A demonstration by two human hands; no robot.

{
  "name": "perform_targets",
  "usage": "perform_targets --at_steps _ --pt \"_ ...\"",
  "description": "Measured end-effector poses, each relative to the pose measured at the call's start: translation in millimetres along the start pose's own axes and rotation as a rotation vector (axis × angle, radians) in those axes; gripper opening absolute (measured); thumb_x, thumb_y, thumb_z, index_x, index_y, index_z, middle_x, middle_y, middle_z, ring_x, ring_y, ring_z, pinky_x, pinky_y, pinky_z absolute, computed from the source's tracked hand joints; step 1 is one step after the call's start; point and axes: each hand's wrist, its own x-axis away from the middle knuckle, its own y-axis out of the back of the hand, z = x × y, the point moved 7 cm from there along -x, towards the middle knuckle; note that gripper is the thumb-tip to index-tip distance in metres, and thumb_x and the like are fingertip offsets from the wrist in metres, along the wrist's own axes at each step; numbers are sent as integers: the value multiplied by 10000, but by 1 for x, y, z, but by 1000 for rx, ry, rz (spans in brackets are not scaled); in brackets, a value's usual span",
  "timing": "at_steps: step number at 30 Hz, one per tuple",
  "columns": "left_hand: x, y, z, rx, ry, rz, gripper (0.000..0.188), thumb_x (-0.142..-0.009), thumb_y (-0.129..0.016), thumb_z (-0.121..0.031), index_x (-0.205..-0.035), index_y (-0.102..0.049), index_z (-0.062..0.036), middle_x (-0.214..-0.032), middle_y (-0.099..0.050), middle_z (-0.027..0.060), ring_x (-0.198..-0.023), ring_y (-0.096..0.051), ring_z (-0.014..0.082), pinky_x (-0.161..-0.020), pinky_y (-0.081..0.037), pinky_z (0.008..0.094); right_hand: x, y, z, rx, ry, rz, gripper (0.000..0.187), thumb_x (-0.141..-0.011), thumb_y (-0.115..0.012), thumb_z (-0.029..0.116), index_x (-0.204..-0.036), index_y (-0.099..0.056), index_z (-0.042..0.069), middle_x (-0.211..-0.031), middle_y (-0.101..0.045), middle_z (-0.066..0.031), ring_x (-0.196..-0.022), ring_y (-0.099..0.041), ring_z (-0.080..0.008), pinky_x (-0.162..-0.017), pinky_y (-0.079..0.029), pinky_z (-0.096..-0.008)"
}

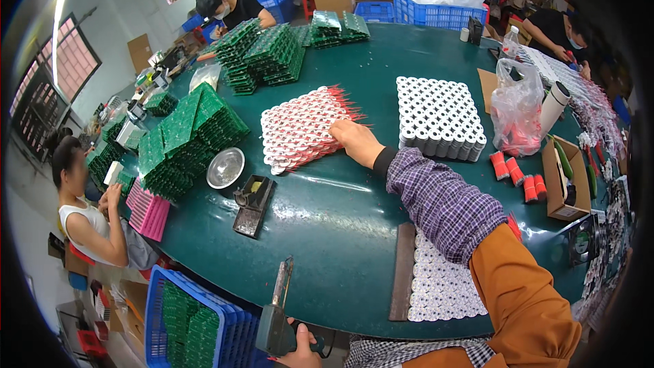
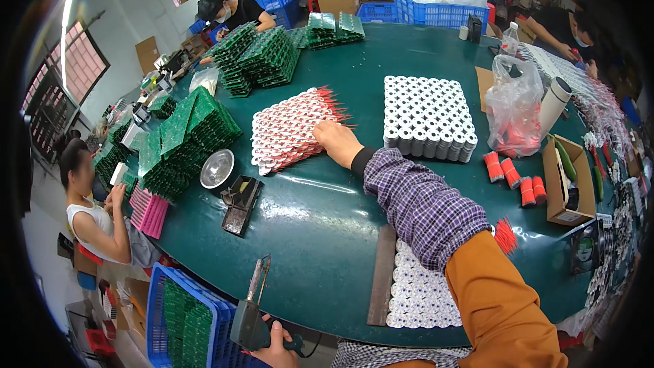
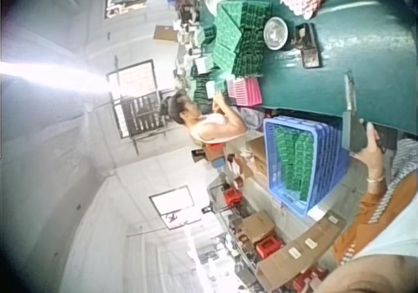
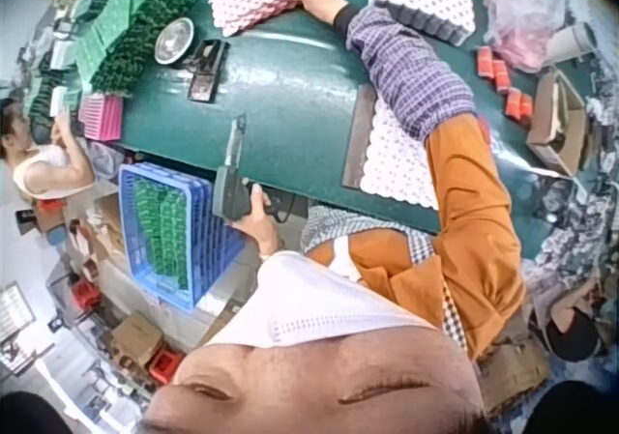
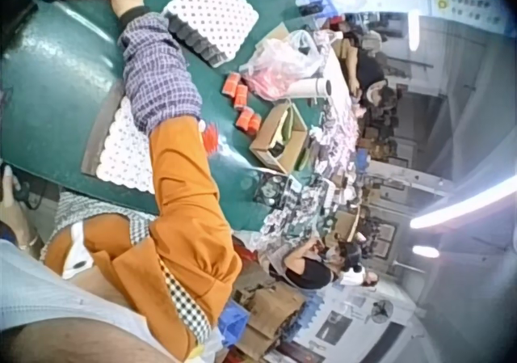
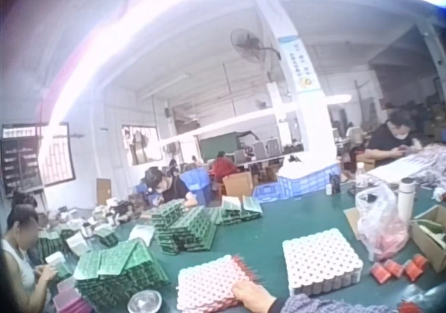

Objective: The person solders wires onto a sheet of round circuit boards using a soldering iron, moves the finished sheet aside, and solders wires onto another sheet of circuit boards.

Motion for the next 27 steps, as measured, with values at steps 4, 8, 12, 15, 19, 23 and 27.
perform_targets --at_steps 4,8,12,15,19,23,27 --pt "1 -1 -3 -13 6 6 326 -853 -704 130 -1152 -624 28 -870 -647 90 -590 -565 123 -509 -458 256 -15 19 14 68 93 -107 155 -815 -608 51 -969 -615 46 -994 -620 -112 -975 -629 -292 -819 -550 -403" --pt "-1 -1 3 -13 19 25 334 -857 -699 134 -1164 -622 30 -883 -647 93 -590 -562 120 -511 -459 255 -32 39 15 197 96 -176 126 -806 -614 80 -932 -618 71 -931 -620 -74 -959 -635 -250 -796 -553 -371" --pt "-3 -4 3 -15 38 10 338 -857 -701 133 -1169 -622 29 -881 -647 93 -590 -560 118 -514 -458 252 -31 34 11 195 51 -123 118 -801 -619 69 -918 -631 67 -920 -627 -73 -941 -642 -257 -791 -555 -379" --pt "-4 0 7 -18 33 3 340 -858 -699 132 -1172 -620 28 -879 -646 93 -591 -562 118 -517 -459 251 -33 24 24 120 76 -138 139 -798 -621 59 -935 -641 62 -925 -630 -80 -939 -644 -266 -790 -557 -390" --pt "-7 0 6 -31 15 7 342 -862 -699 124 -1178 -615 28 -882 -646 96 -595 -562 120 -516 -459 257 -49 -6 42 -14 123 -97 159 -812 -627 52 -969 -646 59 -959 -638 -97 -964 -644 -288 -805 -553 -407" --pt "-9 6 9 -59 38 -3 348 -861 -702 120 -1184 -609 31 -887 -646 95 -601 -563 127 -515 -457 264 -55 -49 46 -7 80 88 110 -840 -631 91 -940 -646 50 -942 -666 -126 -957 -655 -312 -790 -554 -433" --pt "-11 5 8 -33 59 -25 331 -867 -703 105 -1177 -612 30 -880 -644 93 -604 -564 131 -516 -453 267 -46 -66 35 101 142 132 97 -849 -624 114 -903 -667 46 -891 -681 -134 -915 -662 -313 -760 -560 -438"
